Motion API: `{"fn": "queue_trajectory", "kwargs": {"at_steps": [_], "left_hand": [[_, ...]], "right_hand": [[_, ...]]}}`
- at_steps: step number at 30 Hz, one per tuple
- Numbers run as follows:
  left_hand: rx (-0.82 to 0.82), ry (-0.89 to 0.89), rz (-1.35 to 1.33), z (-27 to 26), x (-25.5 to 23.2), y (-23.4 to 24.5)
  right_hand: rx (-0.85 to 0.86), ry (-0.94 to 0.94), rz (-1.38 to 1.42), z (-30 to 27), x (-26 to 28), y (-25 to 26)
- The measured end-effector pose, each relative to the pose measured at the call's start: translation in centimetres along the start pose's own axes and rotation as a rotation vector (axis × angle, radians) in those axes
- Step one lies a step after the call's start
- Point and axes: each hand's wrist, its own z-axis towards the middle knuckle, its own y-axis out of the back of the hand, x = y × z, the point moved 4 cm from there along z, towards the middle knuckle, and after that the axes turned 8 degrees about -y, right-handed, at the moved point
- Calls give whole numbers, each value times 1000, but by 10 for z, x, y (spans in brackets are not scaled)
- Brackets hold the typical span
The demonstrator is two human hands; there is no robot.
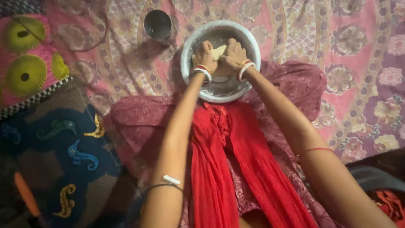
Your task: The person kneads dough inside a metal bowl by hand.
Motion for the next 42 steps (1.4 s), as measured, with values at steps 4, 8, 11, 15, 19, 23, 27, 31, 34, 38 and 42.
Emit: {"fn": "queue_trajectory", "kwargs": {"at_steps": [4, 8, 11, 15, 19, 23, 27, 31, 34, 38, 42], "left_hand": [[34, -351, -542, -25, -7, 35], [482, 47, 99, -43, 0, 30], [522, -10, 194, -48, 2, 4], [226, -186, 433, -62, -17, -3], [42, -242, 465, -41, -18, -13], [193, -193, 311, -7, -2, -9], [151, -45, 156, 27, 6, 13], [164, 44, 110, 40, 3, 19], [98, 41, 138, 31, 8, 11], [92, 30, -22, 21, 23, 3], [216, -119, -295, -3, 17, 19]], "right_hand": [[118, 121, 371, -46, 6, 26], [303, 29, 96, -64, 45, 51], [373, -66, 16, -57, 62, 61], [133, 122, -186, -58, 78, 46], [193, 52, -438, -40, 61, 11], [221, 33, -419, 3, 57, 8], [296, -75, -253, 44, 57, 10], [309, -119, -289, 57, 49, 5], [243, -40, -272, 50, 48, 12], [334, -55, -216, 31, 39, 31], [403, 193, 210, -13, 31, 64]]}}
